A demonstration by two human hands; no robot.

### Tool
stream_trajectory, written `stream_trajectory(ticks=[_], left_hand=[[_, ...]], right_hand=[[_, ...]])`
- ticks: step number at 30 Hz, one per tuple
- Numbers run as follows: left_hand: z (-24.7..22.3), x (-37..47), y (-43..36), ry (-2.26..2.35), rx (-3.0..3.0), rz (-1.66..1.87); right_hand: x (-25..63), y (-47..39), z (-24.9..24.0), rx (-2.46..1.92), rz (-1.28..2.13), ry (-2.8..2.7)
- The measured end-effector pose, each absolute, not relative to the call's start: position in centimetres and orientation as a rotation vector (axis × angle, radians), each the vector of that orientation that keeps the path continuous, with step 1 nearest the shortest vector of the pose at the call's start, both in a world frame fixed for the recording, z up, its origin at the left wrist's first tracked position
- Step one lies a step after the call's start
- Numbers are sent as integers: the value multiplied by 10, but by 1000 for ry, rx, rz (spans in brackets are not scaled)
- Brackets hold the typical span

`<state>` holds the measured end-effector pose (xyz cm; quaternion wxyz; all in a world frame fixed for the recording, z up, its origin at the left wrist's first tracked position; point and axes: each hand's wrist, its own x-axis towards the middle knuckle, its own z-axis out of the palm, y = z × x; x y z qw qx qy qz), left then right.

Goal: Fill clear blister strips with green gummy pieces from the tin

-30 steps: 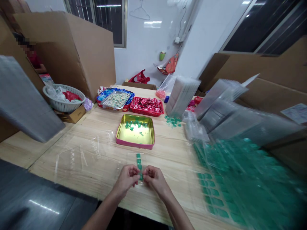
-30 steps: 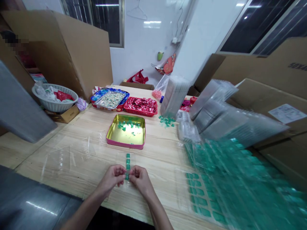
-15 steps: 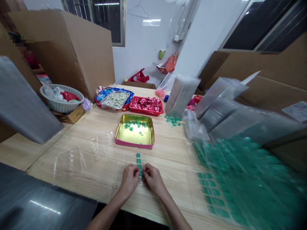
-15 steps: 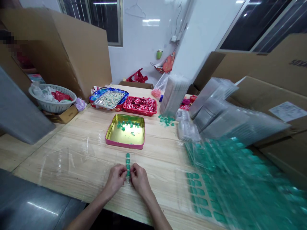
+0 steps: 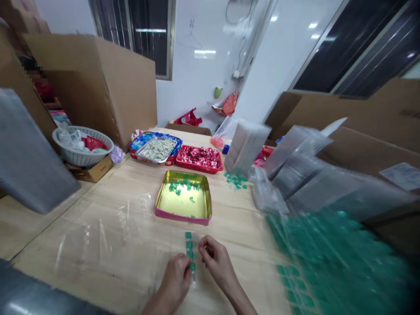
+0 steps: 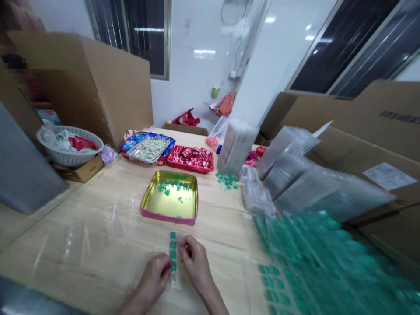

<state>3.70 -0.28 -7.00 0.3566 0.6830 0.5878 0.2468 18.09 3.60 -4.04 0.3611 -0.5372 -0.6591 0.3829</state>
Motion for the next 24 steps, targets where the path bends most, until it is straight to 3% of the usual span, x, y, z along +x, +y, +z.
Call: stream_trajectory(ticks=[5,13,19,24], left_hand=[[-99,32,14,1370,1890,694],[-117,31,34,1331,1874,589],[-102,34,30,1404,1824,607],[-69,34,21,1473,1764,671]], right_hand=[[175,122,-17,-1314,684,-1906],[144,253,-41,-1570,466,-2052],[134,254,-33,-1556,472,-2061],[156,189,-17,-1481,643,-2032]])
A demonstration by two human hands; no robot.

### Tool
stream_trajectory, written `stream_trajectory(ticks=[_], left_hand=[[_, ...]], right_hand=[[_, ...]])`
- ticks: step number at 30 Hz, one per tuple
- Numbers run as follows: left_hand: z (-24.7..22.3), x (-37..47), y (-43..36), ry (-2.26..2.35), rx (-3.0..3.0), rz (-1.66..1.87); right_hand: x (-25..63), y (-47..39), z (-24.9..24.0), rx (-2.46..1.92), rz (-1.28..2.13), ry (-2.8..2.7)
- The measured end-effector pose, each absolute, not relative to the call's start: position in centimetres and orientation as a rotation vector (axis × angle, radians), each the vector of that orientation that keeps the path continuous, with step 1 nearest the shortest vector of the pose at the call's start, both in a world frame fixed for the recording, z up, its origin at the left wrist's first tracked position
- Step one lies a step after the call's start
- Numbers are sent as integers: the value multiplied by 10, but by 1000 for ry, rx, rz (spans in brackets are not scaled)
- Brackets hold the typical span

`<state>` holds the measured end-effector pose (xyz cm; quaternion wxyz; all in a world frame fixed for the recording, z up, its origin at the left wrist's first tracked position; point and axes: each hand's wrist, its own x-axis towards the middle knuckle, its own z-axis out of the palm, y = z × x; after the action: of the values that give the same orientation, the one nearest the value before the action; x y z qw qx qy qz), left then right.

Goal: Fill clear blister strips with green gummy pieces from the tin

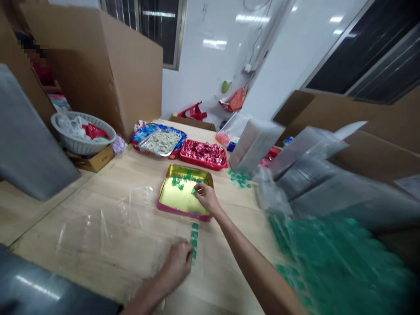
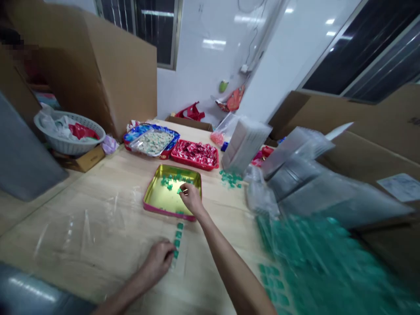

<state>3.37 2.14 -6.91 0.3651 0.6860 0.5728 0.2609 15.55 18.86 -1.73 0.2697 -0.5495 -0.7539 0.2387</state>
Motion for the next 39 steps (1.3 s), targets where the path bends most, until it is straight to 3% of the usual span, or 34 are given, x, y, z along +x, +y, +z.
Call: stream_trajectory(ticks=[5,10,23,32,35,39], left_hand=[[-54,8,20,1474,1655,764],[-47,-25,6,1591,1552,882],[-38,-69,-29,1792,1441,904],[-53,-33,-47,1802,1696,592],[-56,-19,-43,1721,1724,560],[-66,-1,-21,1610,1776,440]], right_hand=[[193,73,-11,-1219,1009,-2006],[197,9,-24,-1262,948,-2207],[172,-9,-46,-1257,414,-2654],[297,2,-72,-1562,406,-2386],[316,20,-61,-1631,199,-2284],[279,60,-29,-1486,74,-2159]])
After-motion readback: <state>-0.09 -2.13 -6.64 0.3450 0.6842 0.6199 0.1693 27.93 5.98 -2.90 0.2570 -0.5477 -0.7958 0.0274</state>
